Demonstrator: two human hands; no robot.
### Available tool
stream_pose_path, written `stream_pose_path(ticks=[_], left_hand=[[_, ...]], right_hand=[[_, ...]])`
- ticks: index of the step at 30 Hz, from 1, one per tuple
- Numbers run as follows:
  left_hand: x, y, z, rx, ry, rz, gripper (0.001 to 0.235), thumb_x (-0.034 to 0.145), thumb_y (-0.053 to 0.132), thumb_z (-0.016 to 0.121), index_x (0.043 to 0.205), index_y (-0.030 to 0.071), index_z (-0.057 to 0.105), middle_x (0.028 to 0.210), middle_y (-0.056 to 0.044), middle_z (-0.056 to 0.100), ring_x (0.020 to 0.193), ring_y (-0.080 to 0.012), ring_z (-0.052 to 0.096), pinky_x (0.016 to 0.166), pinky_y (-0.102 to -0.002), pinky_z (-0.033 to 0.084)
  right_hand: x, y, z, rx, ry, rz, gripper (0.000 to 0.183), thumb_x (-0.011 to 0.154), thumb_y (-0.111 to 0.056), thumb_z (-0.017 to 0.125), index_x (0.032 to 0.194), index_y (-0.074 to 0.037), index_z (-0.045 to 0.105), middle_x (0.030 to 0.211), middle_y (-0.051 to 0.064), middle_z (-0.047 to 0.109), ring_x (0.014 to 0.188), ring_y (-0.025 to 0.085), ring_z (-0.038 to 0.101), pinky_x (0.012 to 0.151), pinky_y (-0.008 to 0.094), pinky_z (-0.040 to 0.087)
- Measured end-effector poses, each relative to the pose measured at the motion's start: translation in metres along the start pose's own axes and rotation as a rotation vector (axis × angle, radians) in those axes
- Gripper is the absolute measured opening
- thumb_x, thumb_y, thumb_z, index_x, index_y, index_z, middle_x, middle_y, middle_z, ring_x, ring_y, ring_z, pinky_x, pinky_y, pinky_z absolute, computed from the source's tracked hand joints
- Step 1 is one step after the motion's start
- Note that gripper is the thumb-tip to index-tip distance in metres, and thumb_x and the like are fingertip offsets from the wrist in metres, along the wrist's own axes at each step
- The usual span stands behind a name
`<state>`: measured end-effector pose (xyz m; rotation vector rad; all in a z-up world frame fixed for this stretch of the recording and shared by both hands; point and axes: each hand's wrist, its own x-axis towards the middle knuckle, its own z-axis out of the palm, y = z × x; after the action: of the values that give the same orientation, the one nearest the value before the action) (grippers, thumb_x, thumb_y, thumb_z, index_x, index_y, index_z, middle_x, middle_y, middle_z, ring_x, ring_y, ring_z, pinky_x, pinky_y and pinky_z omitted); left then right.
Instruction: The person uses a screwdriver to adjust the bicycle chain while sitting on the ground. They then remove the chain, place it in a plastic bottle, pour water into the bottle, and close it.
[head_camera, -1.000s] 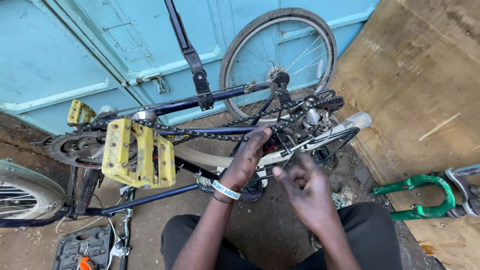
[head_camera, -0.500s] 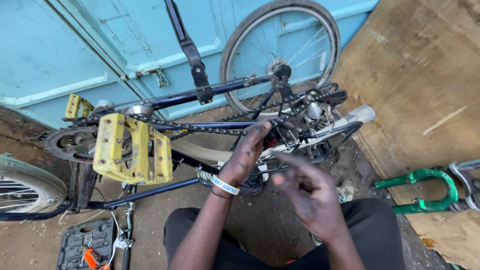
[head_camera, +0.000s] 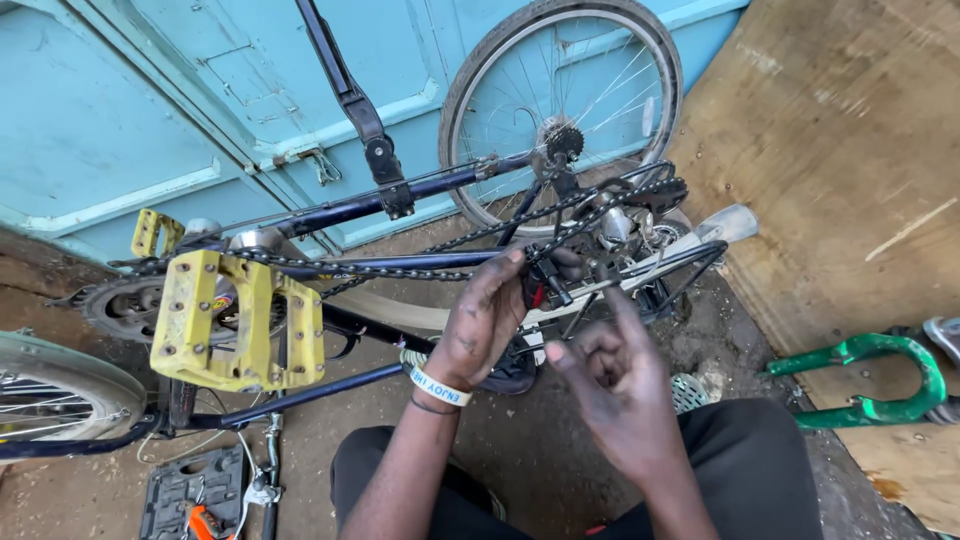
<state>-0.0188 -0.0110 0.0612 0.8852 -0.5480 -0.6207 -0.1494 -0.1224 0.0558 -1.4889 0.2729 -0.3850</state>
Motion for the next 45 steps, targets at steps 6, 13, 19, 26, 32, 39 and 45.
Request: stream_pose_path(ticks=[6, 13, 19, 26, 32, 39, 45], left_hand=[[-0.004, 0.001, 0.007, -0.029, 0.030, -0.039, 0.046, 0.107, 0.037, 0.048, 0.124, -0.002, 0.067, 0.125, -0.017, 0.070, 0.121, -0.0290, 0.064, 0.112, -0.044, 0.045], [-0.010, -0.014, -0.001, 0.155, -0.097, 0.228, 0.067, 0.106, 0.057, 0.055, 0.142, 0.001, 0.049, 0.146, -0.023, 0.053, 0.141, -0.0365, 0.051, 0.126, -0.050, 0.041], [-0.006, 0.012, 0.024, 0.261, 0.145, -0.022, 0.054, 0.105, 0.048, 0.039, 0.119, 0.003, 0.068, 0.118, -0.012, 0.072, 0.115, -0.0244, 0.067, 0.104, -0.039, 0.050], [-0.005, 0.021, 0.038, 0.315, 0.152, 0.032, 0.053, 0.105, 0.050, 0.037, 0.126, 0.008, 0.060, 0.105, -0.011, 0.068, 0.102, -0.0216, 0.065, 0.091, -0.035, 0.052], [-0.007, 0.023, 0.045, 0.320, 0.169, 0.048, 0.054, 0.104, 0.051, 0.037, 0.127, 0.007, 0.058, 0.112, -0.014, 0.066, 0.109, -0.0248, 0.064, 0.095, -0.039, 0.055], [-0.004, 0.017, 0.041, 0.379, 0.249, 0.070, 0.044, 0.107, 0.039, 0.033, 0.120, 0.007, 0.062, 0.119, -0.010, 0.068, 0.116, -0.0212, 0.064, 0.106, -0.035, 0.049], [-0.002, 0.002, 0.040, 0.082, 0.406, -0.005, 0.047, 0.105, 0.038, 0.040, 0.129, 0.005, 0.063, 0.127, -0.012, 0.069, 0.117, -0.0236, 0.065, 0.104, -0.037, 0.050]], right_hand=[[-0.005, 0.002, 0.001, 0.213, -0.024, -0.133, 0.073, 0.088, -0.015, 0.073, 0.153, 0.001, 0.043, 0.076, 0.000, 0.062, 0.060, 0.007, 0.052, 0.051, 0.023, 0.040], [0.017, -0.020, 0.009, 0.063, 0.130, -0.301, 0.022, 0.095, -0.020, 0.070, 0.080, -0.012, 0.057, 0.062, -0.005, 0.043, 0.048, 0.005, 0.033, 0.040, 0.024, 0.027], [0.017, -0.022, 0.002, -0.444, 0.053, -0.607, 0.023, 0.096, -0.008, 0.066, 0.117, -0.006, 0.076, 0.080, 0.004, 0.062, 0.057, 0.014, 0.052, 0.054, 0.032, 0.038], [0.009, -0.040, 0.001, -0.571, 0.026, -0.549, 0.031, 0.093, -0.012, 0.063, 0.121, -0.010, 0.074, 0.099, 0.012, 0.056, 0.086, 0.027, 0.058, 0.072, 0.039, 0.045], [0.018, -0.039, 0.021, -0.430, 0.166, -0.580, 0.016, 0.093, -0.016, 0.072, 0.103, -0.003, 0.069, 0.106, 0.012, 0.067, 0.097, 0.025, 0.068, 0.081, 0.033, 0.055], [0.035, -0.026, 0.019, -0.658, 0.153, -0.459, 0.010, 0.101, -0.018, 0.064, 0.105, -0.009, 0.062, 0.058, 0.000, 0.053, 0.041, 0.016, 0.049, 0.045, 0.036, 0.040], [0.026, -0.023, 0.016, -0.590, 0.289, -0.677, 0.032, 0.099, -0.010, 0.068, 0.128, 0.002, 0.069, 0.101, 0.016, 0.079, 0.064, 0.015, 0.068, 0.062, 0.035, 0.050]])
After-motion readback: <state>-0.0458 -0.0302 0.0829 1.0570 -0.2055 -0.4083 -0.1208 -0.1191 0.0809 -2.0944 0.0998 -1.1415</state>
